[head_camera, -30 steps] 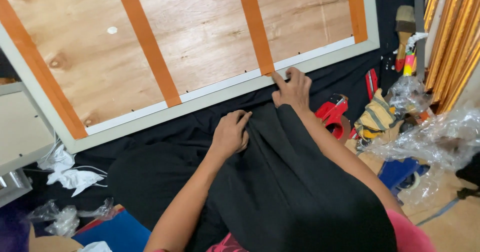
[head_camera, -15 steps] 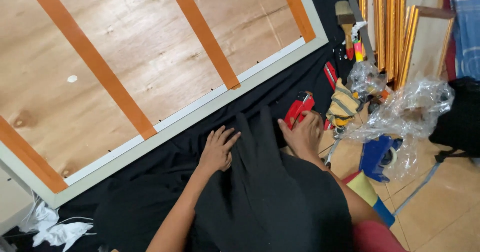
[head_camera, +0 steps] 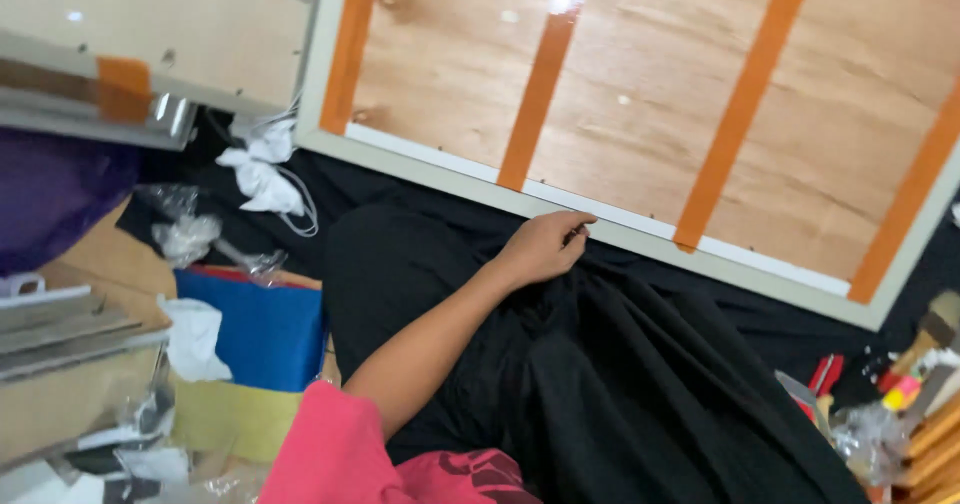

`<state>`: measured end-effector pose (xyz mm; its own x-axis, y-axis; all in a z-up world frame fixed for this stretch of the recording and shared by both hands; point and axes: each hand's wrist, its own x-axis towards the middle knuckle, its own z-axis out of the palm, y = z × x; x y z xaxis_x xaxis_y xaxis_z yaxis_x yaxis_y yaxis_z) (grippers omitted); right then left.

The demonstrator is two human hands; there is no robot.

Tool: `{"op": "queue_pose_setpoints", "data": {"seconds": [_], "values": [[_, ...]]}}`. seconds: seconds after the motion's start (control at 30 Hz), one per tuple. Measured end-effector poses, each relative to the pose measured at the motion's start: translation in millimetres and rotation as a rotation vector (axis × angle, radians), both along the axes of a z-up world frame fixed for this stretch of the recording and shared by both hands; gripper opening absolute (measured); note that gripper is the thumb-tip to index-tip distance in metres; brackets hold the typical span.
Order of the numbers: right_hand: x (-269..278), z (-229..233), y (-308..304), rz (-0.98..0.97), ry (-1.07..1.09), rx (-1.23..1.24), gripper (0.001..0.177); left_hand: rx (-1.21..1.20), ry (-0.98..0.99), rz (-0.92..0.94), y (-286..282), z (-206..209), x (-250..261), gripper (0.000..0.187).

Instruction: Applying and smoothing double-sided tape onto a wooden board using a cloth and a utility knife.

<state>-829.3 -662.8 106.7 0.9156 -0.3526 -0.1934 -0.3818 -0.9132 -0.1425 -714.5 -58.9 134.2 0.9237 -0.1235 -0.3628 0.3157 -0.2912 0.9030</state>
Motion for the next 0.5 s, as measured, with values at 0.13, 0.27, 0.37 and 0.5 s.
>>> {"op": "queue_pose_setpoints", "data": {"seconds": [0.13,0.27,0.37,0.5], "values": [[74.5,49.3,-4.6,0.045,-0.009,-0.142,0.077,0.100,-0.098,0.100,34.7,48.3,12.5,0.045],[161.0,193.6,208.3,0.206,0.083,0.048,0.072,-0.053,-0.016,0.212,68.6,82.7,25.9,0.059],[192.1,245.3,324.3,0.441,0.043,0.307,0.083,-0.196,0.083,0.286,86.1,98.6,32.8,0.069],[252.3,231.4,387.4,0.836,0.188,0.099,0.099,-0.302,0.012,0.341,102.3,88.2,31.2,0.066]]}}
